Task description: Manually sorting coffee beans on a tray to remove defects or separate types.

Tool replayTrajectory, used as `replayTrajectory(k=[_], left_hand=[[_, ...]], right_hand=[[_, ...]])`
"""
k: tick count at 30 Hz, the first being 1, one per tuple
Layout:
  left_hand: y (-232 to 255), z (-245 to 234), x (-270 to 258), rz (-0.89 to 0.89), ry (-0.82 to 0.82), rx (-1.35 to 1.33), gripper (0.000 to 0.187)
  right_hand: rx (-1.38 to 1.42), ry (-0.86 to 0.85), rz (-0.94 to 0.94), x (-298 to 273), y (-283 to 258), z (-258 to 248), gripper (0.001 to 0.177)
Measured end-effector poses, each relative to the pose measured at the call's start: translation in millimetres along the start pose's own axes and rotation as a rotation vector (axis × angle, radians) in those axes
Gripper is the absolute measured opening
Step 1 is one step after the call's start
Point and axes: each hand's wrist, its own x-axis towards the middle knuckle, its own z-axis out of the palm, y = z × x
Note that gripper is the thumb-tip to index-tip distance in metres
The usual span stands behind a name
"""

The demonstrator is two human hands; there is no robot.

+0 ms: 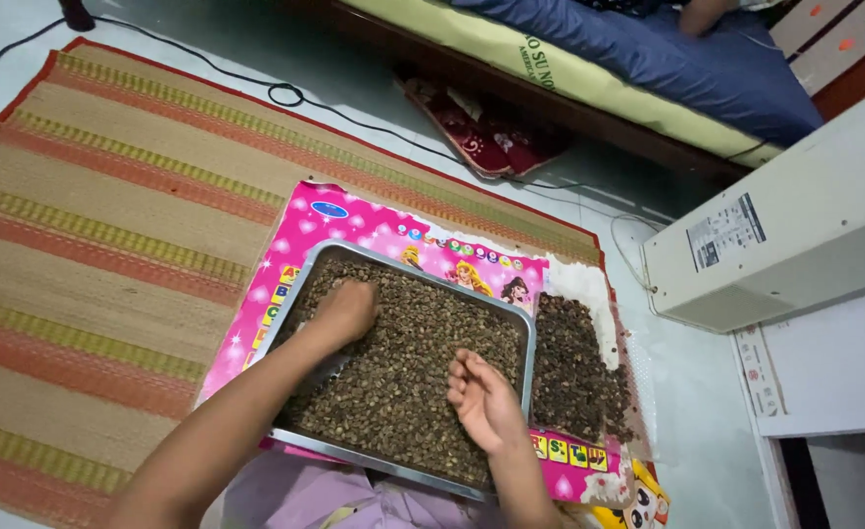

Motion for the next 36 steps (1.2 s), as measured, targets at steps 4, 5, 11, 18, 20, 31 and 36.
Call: replayTrajectory(k=[4, 5, 11, 18, 20, 31, 36], left_hand=[[-11.8, -7.7, -31.3, 0.052, -0.106, -0.009, 0.027], [-18.8, -12.4, -42.4, 0.043, -0.108, -0.248, 0.025], [-61.3, -36.4, -104.7, -0.276, -0.195, -1.328, 0.017], [-26.2, -35.1, -94.8, -0.208, -0.05, -0.917, 0.014], [-7.0, -34.0, -72.4, -0.156, -0.032, -0.666, 0.016], [33.6, -6.1, -13.4, -0.098, -0.17, -0.119, 0.037], [31.9, -16.5, -23.6, -0.134, -0.135, -0.328, 0.031]], right_hand=[[0.05, -0.043, -0.034, -21.0, -0.4, -26.0, 0.017], [0.066, -0.016, -0.047, -24.9, -0.8, -33.3, 0.017], [0.084, 0.006, -0.071, -41.7, 0.8, -49.2, 0.018], [-0.228, 0.181, -0.117, -41.1, 6.9, -24.9, 0.021], [-0.307, 0.176, -0.119, -42.1, 12.2, -21.4, 0.02], [-0.378, 0.147, -0.078, -61.1, 22.7, -45.1, 0.02], [-0.375, 0.191, -0.078, -61.5, 25.0, -45.6, 0.02]])
